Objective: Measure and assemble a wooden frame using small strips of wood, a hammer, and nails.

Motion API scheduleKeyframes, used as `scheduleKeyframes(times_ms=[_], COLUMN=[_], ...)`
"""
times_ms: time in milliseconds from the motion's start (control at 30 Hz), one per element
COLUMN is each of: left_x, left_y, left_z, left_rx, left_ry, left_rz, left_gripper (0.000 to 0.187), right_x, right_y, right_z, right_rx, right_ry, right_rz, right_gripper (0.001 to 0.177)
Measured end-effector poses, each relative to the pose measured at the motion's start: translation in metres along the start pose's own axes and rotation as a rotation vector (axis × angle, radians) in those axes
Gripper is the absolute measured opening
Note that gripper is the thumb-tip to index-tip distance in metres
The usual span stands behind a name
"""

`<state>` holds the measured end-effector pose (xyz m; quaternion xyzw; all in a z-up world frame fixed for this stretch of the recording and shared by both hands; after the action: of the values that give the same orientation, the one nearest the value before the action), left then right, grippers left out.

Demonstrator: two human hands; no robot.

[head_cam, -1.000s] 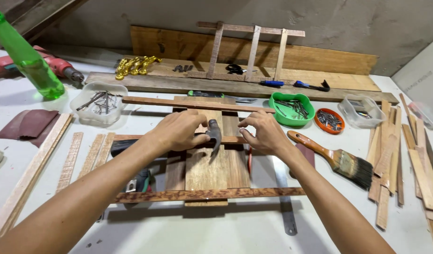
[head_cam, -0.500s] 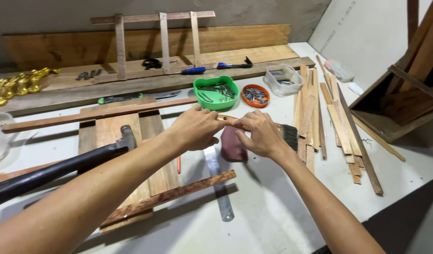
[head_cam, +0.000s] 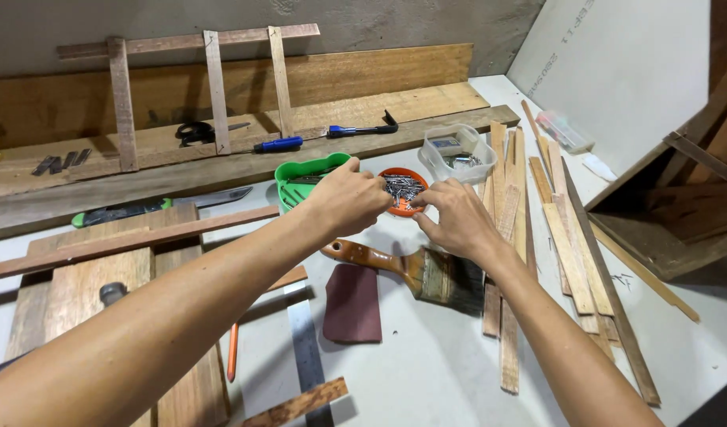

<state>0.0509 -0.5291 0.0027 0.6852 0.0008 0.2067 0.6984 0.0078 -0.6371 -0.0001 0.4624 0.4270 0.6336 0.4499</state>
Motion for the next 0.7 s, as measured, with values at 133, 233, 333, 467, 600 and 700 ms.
scheduleKeyframes(times_ms=[133,233,333,467,600,700], left_x=[0.015,0.024,0.034,0.039,0.043,0.044], left_y=[-0.021,-0.038,-0.056,-0.070,-0.076,-0.074], left_z=[0.035,0.055,0.068,0.075,0.077,0.075], left_rx=[0.005,0.016,-0.029,-0.039,0.076,0.051], left_ry=[-0.006,0.001,0.042,0.050,0.066,0.058], left_rz=[0.031,0.007,-0.048,-0.106,-0.234,-0.257], left_gripper=[0.016,0.014,0.017,0.016,0.015,0.015], right_x=[-0.028,-0.034,-0.048,-0.046,-0.045,-0.058], right_y=[-0.019,-0.029,-0.049,-0.051,-0.056,-0.067], right_z=[0.029,0.046,0.060,0.072,0.079,0.079], right_rx=[0.041,0.031,0.109,0.065,0.139,0.189], right_ry=[-0.021,0.038,-0.045,0.053,0.026,-0.068], right_rz=[-0.026,-0.017,-0.010,0.047,0.051,0.118], right_gripper=[0.021,0.021,0.026,0.028,0.023,0.019])
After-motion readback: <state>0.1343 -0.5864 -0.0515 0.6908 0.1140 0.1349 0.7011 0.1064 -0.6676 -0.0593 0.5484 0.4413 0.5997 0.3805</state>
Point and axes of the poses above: each hand's wrist, its own z-axis towards the middle knuckle, its own y-axis out of the back of the hand, x = y × z, the point moved 9 cm from there along z, towards the middle knuckle, and after that the axes turned 8 degrees about x, right-handed, at the moved point
